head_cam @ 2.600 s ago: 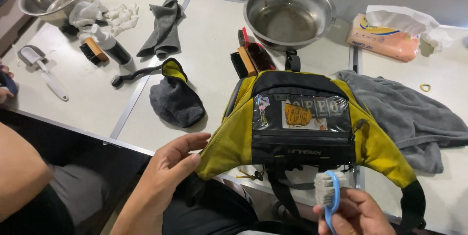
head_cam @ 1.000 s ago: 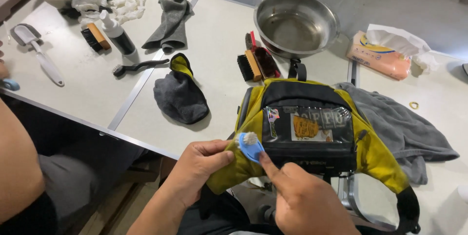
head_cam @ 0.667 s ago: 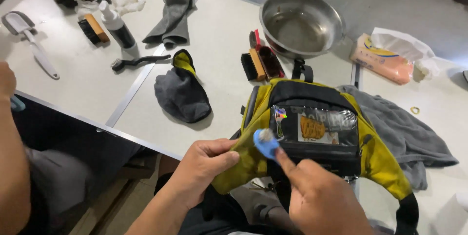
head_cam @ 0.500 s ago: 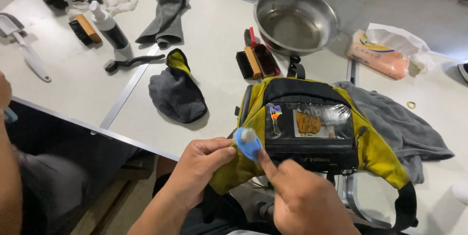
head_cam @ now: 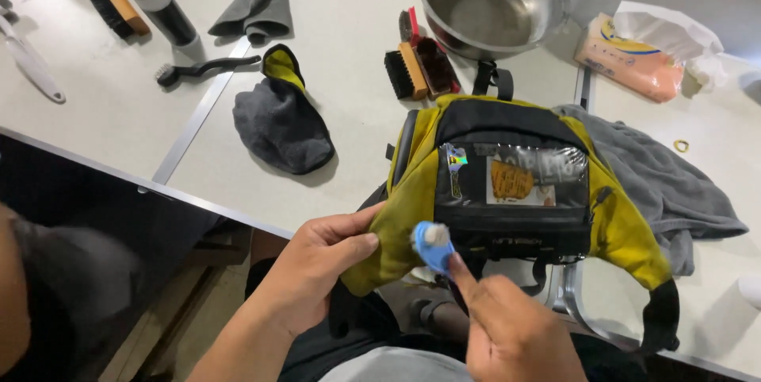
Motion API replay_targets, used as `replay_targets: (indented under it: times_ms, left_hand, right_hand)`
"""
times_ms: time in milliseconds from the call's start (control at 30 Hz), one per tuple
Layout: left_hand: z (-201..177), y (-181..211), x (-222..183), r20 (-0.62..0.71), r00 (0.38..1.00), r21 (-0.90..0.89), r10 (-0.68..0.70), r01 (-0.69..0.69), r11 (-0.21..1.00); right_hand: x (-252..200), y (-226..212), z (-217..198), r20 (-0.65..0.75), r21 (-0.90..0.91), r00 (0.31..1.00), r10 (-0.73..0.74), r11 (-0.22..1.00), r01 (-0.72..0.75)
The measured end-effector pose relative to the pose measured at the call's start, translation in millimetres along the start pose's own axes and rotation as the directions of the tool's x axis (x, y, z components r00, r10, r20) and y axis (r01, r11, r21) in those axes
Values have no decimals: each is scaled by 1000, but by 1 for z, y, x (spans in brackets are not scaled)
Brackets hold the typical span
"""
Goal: Cleaning a yellow and black waist bag using a toothbrush, cleaning solution, and a microfiber cloth on a workbench.
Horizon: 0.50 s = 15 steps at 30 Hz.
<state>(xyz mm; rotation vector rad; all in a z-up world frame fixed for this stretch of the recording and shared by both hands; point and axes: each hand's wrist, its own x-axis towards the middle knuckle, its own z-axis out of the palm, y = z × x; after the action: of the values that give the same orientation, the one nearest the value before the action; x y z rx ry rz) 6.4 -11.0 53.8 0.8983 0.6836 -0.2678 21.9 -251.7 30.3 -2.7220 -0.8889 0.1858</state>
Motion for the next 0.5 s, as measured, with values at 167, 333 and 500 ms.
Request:
replay_targets:
  times_ms: [167, 333, 500]
  left_hand:
    - [11, 12, -2, -53, 998, -90, 13, -18, 996]
    - [-15, -15, 2, 187, 973, -182, 136, -102, 978]
    - [-27, -38, -12, 541, 737, -352, 405, -240, 905]
  right_hand:
    - [-9, 15, 24, -155, 11, 963, -219, 975, 223]
    - [-23, 16, 0, -53, 213, 990, 134, 970, -120]
    - [2, -29, -14, -250, 338, 967, 52, 940, 37]
